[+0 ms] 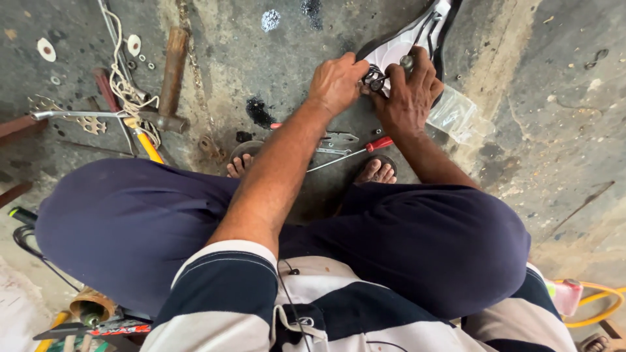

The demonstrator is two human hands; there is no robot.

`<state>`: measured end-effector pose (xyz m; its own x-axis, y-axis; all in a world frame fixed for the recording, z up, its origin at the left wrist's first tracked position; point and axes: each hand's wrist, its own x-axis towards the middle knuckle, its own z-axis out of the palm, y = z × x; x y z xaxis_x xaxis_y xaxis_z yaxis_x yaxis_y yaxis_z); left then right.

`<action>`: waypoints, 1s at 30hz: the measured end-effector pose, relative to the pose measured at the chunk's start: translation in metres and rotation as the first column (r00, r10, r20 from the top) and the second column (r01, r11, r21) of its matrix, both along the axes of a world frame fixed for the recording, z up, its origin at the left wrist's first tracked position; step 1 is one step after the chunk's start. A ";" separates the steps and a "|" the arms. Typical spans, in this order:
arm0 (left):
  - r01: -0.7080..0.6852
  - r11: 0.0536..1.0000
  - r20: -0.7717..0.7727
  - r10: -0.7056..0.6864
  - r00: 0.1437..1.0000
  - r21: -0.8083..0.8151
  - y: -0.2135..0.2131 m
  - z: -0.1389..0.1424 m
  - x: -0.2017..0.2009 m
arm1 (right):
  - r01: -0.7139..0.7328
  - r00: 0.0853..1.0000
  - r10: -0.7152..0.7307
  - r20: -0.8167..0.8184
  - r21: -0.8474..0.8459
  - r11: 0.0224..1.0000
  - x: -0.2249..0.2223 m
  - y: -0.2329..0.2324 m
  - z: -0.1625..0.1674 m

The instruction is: The person sits on the floor of a repair shop and repairs a bicycle saddle. They use pliers and a screwdriver to fit and tighten the metal spring and rail assembly under the saddle, press the parts into place, and set the assembled saddle down on the floor.

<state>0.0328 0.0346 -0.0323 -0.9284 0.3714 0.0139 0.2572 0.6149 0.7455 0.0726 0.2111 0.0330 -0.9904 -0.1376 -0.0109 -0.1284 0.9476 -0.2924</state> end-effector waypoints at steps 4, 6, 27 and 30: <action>-0.011 0.999 0.000 0.011 1.000 -0.043 0.005 -0.004 0.003 | -0.001 0.999 0.002 -0.041 0.014 1.000 0.002 0.001 0.000; -0.010 0.999 0.017 0.011 1.000 -0.050 0.009 -0.006 0.004 | 0.017 0.999 -0.016 -0.040 0.025 1.000 0.001 0.001 0.000; -0.145 0.943 0.211 0.083 0.974 0.300 0.014 0.006 0.018 | 0.076 0.991 -0.088 -0.099 -0.123 0.990 0.005 0.029 0.002; -0.307 0.796 0.572 -0.059 0.818 0.522 0.028 0.004 0.022 | 0.100 0.989 -0.115 -0.096 -0.151 0.984 0.013 0.037 0.004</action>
<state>0.0546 0.0628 -0.0279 -0.8805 0.3421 -0.3281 -0.3407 0.0245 0.9399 0.0855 0.2486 0.0367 -0.9942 -0.0232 0.1047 -0.0652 0.9059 -0.4184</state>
